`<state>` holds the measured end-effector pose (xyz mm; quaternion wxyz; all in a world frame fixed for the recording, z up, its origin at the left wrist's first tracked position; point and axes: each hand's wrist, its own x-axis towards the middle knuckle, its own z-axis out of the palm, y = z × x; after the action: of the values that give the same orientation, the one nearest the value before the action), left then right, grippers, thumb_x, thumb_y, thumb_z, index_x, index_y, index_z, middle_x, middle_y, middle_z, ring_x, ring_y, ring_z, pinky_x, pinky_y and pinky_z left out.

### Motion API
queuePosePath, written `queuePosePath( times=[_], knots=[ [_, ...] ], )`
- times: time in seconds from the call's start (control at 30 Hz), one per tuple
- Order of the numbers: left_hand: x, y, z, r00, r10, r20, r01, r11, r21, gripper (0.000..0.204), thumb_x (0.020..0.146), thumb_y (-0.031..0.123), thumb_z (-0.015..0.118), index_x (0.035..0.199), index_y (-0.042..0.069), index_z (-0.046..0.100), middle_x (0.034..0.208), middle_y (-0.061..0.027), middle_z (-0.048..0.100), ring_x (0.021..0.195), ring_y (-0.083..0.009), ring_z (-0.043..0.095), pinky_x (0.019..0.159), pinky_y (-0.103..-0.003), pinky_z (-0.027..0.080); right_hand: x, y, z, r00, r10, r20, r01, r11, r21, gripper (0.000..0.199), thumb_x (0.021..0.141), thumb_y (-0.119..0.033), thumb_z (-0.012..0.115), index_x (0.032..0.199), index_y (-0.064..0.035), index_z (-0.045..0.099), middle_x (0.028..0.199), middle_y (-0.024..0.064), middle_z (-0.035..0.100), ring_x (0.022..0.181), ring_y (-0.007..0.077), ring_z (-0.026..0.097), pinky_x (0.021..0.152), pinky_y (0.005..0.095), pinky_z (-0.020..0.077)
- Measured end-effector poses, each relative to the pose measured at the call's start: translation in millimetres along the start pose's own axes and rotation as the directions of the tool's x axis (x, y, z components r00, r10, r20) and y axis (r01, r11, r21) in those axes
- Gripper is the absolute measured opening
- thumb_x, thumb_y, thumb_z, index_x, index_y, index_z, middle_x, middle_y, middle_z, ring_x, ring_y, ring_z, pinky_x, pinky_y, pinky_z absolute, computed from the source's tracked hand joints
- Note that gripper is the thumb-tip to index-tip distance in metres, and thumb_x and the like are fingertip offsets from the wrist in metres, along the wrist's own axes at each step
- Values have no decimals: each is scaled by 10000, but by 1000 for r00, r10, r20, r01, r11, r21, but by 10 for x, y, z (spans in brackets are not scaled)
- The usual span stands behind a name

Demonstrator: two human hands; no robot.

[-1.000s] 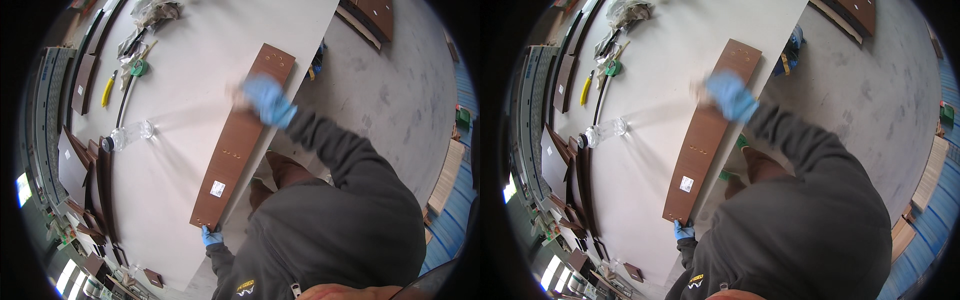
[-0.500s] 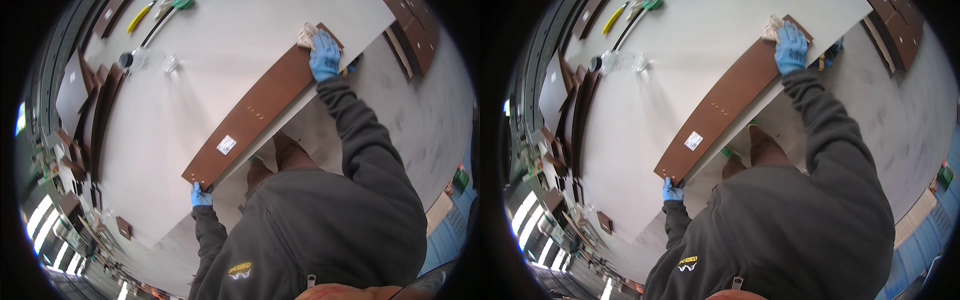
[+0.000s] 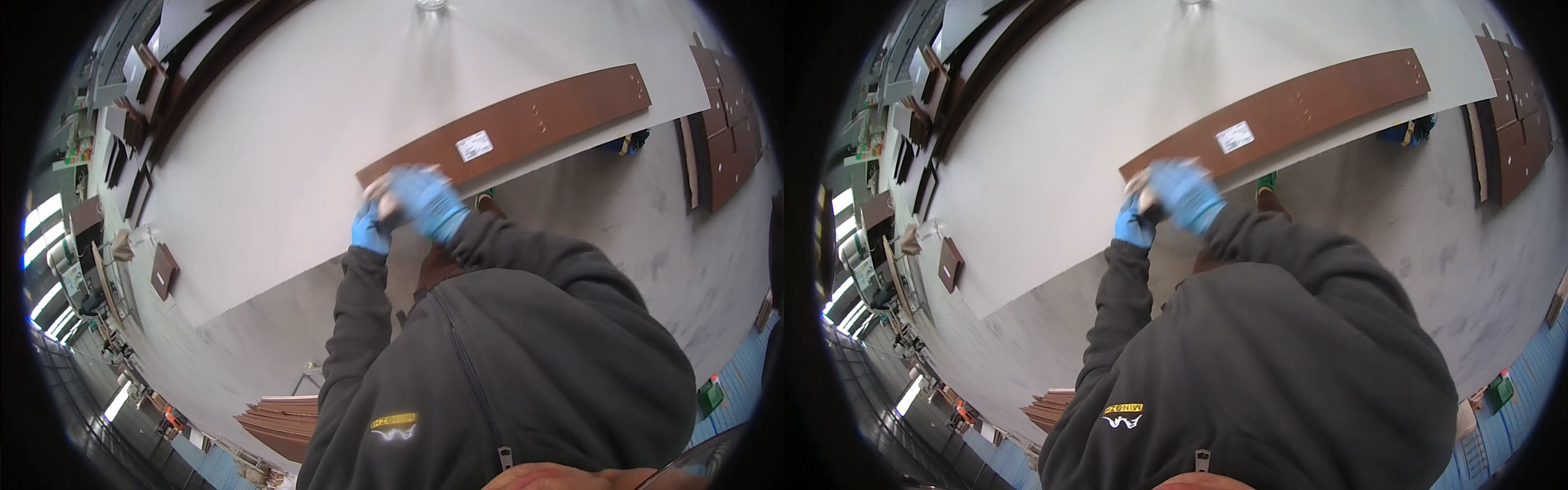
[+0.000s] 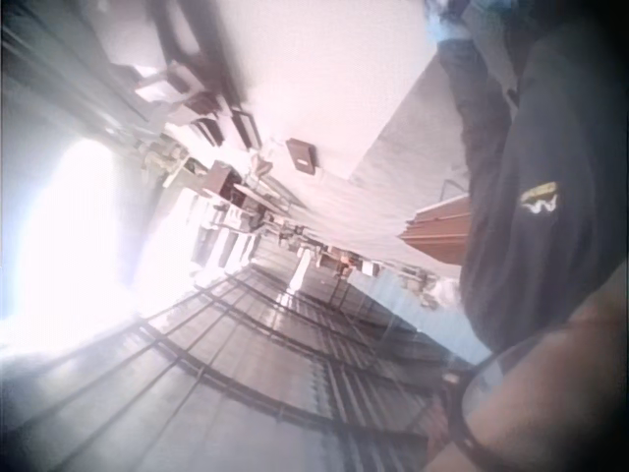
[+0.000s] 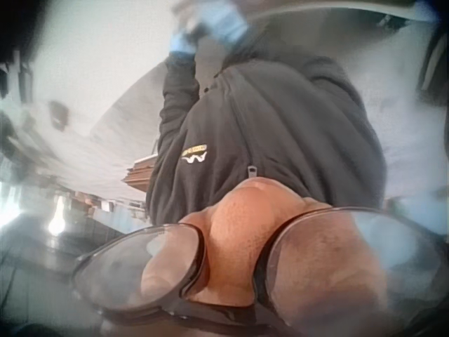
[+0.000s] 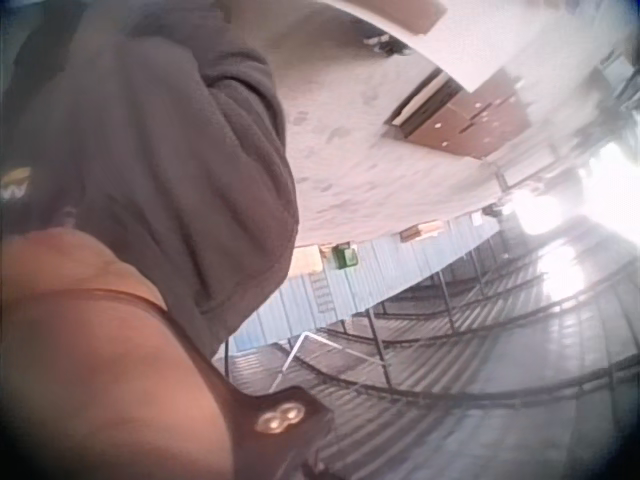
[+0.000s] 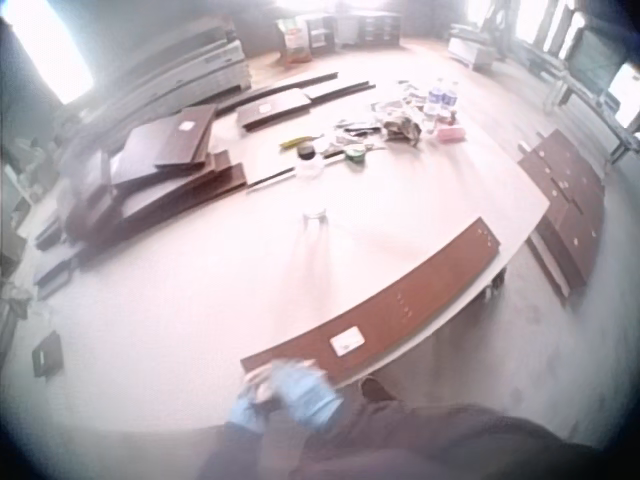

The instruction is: The person applies a brown filler from a tube to the edge of a wooden panel, then wipes the edge with a cloth. They move the panel to a stack, pick up another panel, and wipe its surface with a cloth and water. The person handles multiple panels, wiping and stacking them.

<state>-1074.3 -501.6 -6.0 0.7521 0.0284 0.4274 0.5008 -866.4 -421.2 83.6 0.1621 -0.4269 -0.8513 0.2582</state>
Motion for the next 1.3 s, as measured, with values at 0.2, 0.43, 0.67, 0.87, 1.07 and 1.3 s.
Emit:
queuePosePath(
  times=[0.2, 0.43, 0.67, 0.87, 1.07, 1.3],
  knots=[
    [-113, 43, 83, 998, -26, -50, 24, 999, -30, 488, 1124, 369, 437, 1511, 75, 476, 1512, -115, 548, 1380, -299, 525, 1148, -504, 431, 142, 595, -150, 822, 36, -568, -292, 884, -366, 170, 889, -96, 600, 1032, -90, 692, 1067, 133, 692, 1009, 326, 662, 907, 430, 521],
    [-139, 88, -99, 952, 191, 240, -106, 939, -327, 1104, 881, 908, 364, 1551, 30, 383, 1568, -170, 447, 1429, -368, 441, 1208, -529, 355, 364, -724, 1202, 991, 97, -92, -71, 965, 251, 266, 921, -143, 604, 1155, -71, 709, 1174, 173, 715, 1135, 372, 667, 983, 456, 524],
    [-126, 111, -207, 915, -7, 402, 263, 767, -585, 1369, 733, 1035, 309, 1648, 23, 198, 1692, -234, 248, 1512, -442, 308, 1252, -585, 242, 652, -143, 421, 865, 212, -454, -224, 974, 29, 168, 905, -139, 663, 1054, -68, 695, 1080, 196, 716, 1018, 403, 672, 917, 472, 532],
    [-64, -78, -195, 985, 87, -148, -117, 971, -210, 1285, 766, 1016, 324, 1662, 99, 225, 1651, -154, 383, 1504, -380, 349, 1232, -565, 294, 711, -669, 1215, 998, 26, 59, -30, 998, 61, 307, 883, -150, 655, 1173, -60, 696, 1091, 171, 713, 1077, 374, 661, 1009, 478, 502],
    [-46, -1, -256, 997, 62, 39, -41, 911, -411, 1388, 727, 1029, 371, 1643, 0, 204, 1662, -216, 314, 1492, -407, 347, 1226, -585, 304, 373, -696, 655, 969, 236, -68, -131, 731, 669, 389, 907, -94, 625, 1292, -73, 680, 1073, 229, 734, 1030, 376, 720, 909, 447, 571],
    [-80, 18, -181, 971, -12, 238, 139, 840, -524, 1426, 707, 1025, 401, 1641, -22, 145, 1687, -273, 190, 1549, -467, 203, 1277, -618, 190, 147, 139, 73, 844, -122, -523, 4, 975, -221, 332, 853, -35, 619, 1154, -130, 725, 1040, 141, 716, 992, 343, 686, 930, 438, 544]
  ],
)
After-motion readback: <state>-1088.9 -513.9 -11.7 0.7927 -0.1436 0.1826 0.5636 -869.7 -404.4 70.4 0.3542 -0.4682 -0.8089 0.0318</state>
